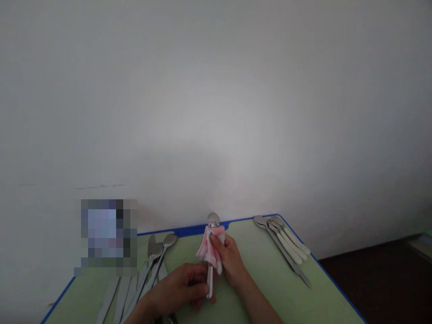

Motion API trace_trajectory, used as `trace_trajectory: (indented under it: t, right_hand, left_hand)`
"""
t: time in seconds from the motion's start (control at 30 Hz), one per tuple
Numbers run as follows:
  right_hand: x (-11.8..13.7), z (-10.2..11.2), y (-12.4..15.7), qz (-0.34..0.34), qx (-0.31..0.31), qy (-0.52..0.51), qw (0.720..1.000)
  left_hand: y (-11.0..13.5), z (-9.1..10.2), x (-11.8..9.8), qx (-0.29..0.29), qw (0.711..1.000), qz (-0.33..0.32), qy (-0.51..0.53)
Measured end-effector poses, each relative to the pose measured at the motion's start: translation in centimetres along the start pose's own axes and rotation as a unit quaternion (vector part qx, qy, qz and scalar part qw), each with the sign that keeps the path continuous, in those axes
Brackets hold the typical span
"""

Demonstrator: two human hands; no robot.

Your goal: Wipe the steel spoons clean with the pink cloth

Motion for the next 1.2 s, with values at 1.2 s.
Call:
trace_trajectory:
  t: [1.2]
  right_hand:
    - [0.7, -0.5, 0.5, -0.058, -0.038, -0.117, 0.991]
  left_hand:
    - [-0.1, 1.2, 0.5, -0.013, 0.999, 0.043, 0.019]
Point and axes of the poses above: each hand's wrist, its own y-axis away from the middle knuckle, its own z-axis out of the back of the hand, x = y × z, the point moved 3 cm from there along -y, towards the middle knuckle
